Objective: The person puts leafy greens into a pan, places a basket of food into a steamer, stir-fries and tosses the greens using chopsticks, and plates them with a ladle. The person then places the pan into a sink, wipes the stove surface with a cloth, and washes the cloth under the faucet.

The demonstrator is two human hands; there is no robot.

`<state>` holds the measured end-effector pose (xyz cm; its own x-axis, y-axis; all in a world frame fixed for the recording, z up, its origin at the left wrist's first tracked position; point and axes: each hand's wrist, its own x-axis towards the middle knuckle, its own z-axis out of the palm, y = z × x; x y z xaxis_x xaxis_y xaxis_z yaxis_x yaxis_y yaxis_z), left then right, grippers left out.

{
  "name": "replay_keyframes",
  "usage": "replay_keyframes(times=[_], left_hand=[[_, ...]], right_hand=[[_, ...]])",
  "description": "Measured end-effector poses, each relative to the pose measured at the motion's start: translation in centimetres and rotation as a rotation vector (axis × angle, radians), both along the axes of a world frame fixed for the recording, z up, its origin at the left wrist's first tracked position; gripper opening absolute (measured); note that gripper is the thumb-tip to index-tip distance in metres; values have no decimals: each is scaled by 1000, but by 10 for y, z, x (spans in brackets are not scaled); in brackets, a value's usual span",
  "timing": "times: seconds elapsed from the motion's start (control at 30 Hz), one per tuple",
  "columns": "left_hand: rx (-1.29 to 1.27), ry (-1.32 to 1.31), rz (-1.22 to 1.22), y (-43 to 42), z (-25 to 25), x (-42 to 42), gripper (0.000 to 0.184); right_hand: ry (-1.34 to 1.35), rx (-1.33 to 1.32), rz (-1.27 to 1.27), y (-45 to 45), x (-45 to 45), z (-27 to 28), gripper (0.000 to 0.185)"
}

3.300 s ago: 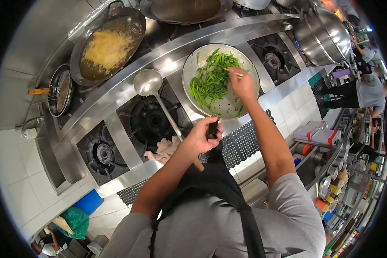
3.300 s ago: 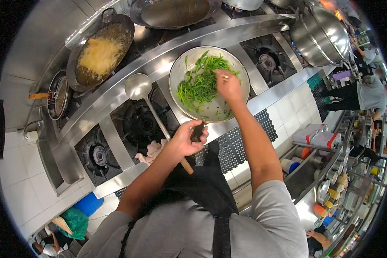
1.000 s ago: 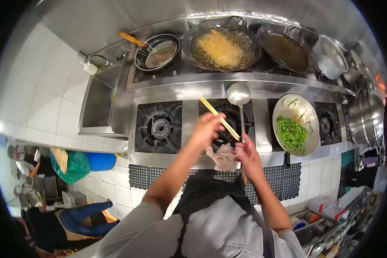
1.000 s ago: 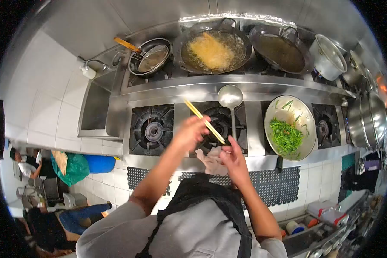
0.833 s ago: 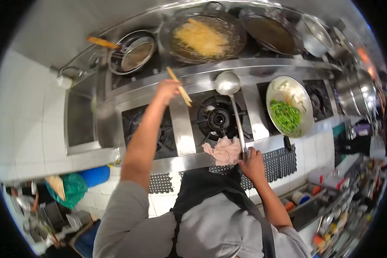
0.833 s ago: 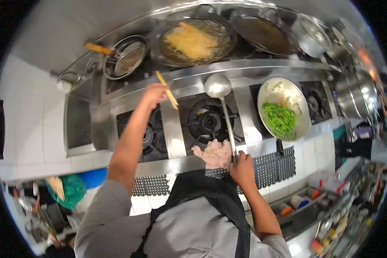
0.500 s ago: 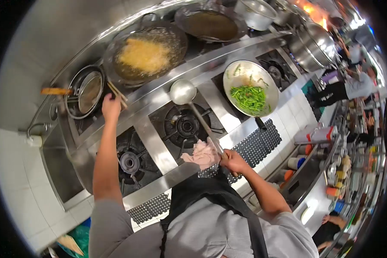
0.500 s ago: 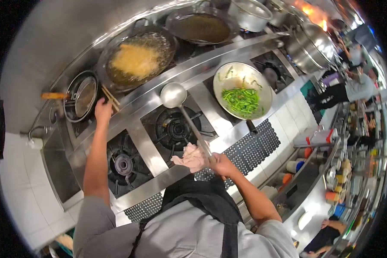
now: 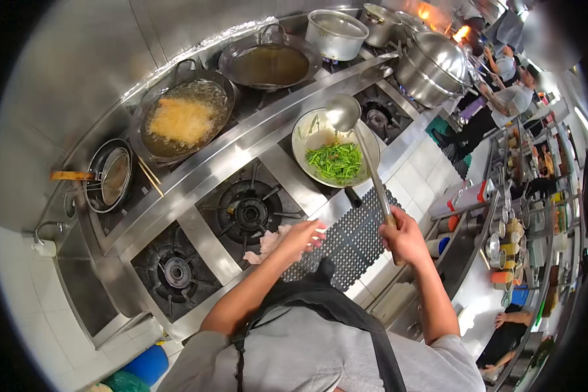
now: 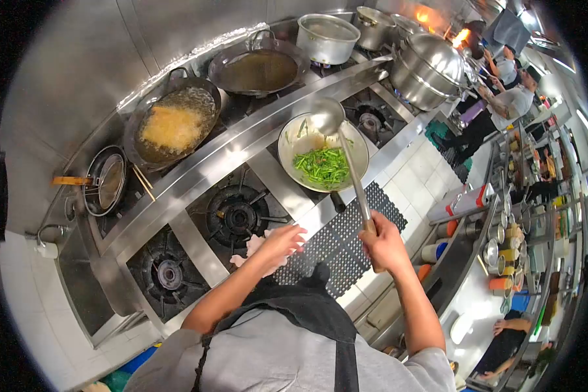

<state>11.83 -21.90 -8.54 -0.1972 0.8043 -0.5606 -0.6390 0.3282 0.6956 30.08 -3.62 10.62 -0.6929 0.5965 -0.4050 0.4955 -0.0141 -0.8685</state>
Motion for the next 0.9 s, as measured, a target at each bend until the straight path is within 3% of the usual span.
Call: replay_keyframes(times=[0.07,0.17,0.23,0.3,0.33,0.37,0.5,0.57,0.73,0.9], left_hand=[[30,-274,10,59,-7,13,65],[2,-738,217,124,25,26,85],[91,-800,276,159,-4,23,65],[140,-812,397,187,-56,20,50],[39,-740,454,184,-30,23,28],[-22,-722,421,182,-31,23,22],[-67,-652,480,175,-18,24,22],[-35,-667,456,168,-23,19,24],[43,-827,566,169,-12,28,28],[187,-757,462,159,-31,34,25]], right_hand=[[-41,233,11,30,-3,-23,19],[-90,162,-14,69,-22,-56,19],[-12,39,-23,89,-34,-95,17],[22,55,67,93,-40,-104,27],[30,243,131,98,-40,-122,28],[41,429,195,96,-39,-126,29],[-114,926,494,127,11,-129,44],[-134,998,658,154,53,-96,56],[-214,933,676,181,121,-45,59],[-257,308,477,151,134,-9,46]])
